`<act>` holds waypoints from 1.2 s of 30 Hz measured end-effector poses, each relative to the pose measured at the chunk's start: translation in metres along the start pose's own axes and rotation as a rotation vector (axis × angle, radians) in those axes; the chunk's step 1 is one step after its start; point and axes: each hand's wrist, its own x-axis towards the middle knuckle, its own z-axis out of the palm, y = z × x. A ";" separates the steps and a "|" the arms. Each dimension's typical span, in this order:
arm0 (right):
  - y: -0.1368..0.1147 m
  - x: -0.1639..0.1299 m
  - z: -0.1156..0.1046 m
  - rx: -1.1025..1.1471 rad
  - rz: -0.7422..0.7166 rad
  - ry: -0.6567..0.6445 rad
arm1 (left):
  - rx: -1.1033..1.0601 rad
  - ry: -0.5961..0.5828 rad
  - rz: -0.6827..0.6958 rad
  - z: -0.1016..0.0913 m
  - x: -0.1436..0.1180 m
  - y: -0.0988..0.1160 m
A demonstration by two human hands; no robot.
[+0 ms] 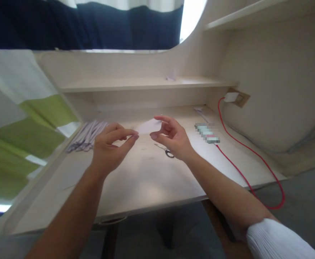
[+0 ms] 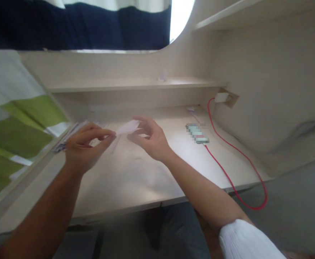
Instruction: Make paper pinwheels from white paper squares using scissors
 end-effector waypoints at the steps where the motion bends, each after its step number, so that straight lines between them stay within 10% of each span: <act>1: -0.011 0.003 -0.009 -0.026 -0.057 0.018 | 0.010 -0.005 0.014 0.005 0.013 0.007; 11: -0.094 0.035 -0.049 -0.108 -0.397 0.055 | -0.291 -0.003 0.013 0.000 0.096 0.046; 20: -0.069 0.056 -0.042 -0.040 -0.226 0.045 | -0.503 0.141 -0.098 0.035 0.095 0.030; 36: -0.074 0.048 -0.043 -0.150 -0.283 0.143 | -0.588 0.113 -0.175 0.038 0.091 0.040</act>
